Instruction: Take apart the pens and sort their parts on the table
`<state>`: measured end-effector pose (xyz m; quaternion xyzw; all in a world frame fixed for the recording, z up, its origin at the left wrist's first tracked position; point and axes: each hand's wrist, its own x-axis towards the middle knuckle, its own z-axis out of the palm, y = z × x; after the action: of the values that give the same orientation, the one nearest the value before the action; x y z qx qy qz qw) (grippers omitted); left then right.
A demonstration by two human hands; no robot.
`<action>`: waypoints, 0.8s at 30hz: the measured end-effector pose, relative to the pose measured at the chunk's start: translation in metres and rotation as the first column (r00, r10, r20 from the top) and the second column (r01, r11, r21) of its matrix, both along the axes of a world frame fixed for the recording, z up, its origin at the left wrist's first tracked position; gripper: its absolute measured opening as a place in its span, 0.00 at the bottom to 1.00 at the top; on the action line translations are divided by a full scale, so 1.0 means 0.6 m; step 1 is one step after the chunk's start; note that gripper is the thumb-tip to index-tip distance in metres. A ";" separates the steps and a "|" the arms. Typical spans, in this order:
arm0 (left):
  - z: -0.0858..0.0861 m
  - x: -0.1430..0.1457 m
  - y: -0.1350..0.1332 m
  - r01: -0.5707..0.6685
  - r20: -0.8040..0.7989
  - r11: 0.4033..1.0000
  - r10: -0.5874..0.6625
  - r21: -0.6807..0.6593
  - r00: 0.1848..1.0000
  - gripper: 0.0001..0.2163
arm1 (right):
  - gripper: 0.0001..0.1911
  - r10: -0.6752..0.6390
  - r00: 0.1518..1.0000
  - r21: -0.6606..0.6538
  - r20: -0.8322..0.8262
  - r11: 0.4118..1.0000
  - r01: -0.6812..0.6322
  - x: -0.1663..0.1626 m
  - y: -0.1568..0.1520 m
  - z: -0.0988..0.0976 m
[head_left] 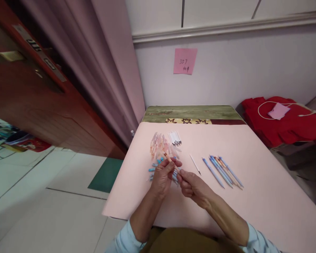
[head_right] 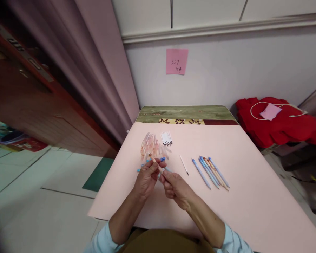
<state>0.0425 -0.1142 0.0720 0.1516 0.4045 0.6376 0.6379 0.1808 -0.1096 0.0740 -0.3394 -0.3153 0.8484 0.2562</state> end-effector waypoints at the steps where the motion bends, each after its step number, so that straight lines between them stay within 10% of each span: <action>1: -0.002 0.000 0.002 -0.027 -0.009 1.000 0.027 -0.012 1.000 0.13 | 0.24 -0.064 0.994 0.134 0.088 0.990 0.052 -0.001 -0.001 0.001; 4: -0.007 -0.001 0.008 -0.073 0.007 0.996 0.073 -0.049 0.997 0.15 | 0.25 -0.214 0.947 0.362 0.240 0.925 0.117 -0.001 0.000 0.000; 9: -0.007 -0.002 0.011 -0.038 -0.008 0.996 0.037 -0.082 0.999 0.16 | 0.33 -0.069 0.969 0.033 0.238 0.997 0.063 0.000 0.005 -0.009; 15: -0.007 0.000 0.012 -0.103 0.010 0.988 0.105 -0.114 0.994 0.16 | 0.26 -0.267 0.937 0.243 0.225 0.947 0.212 -0.005 0.005 -0.010; 24: -0.012 0.006 0.008 -0.090 -0.033 0.990 0.087 -0.112 0.996 0.17 | 0.26 -0.226 0.948 0.155 0.225 0.969 0.194 -0.009 0.008 -0.013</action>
<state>0.0459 -0.1095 0.0647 0.1062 0.4553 0.6391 0.6107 0.1751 -0.1045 0.0661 -0.4541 -0.3612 0.7461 0.3266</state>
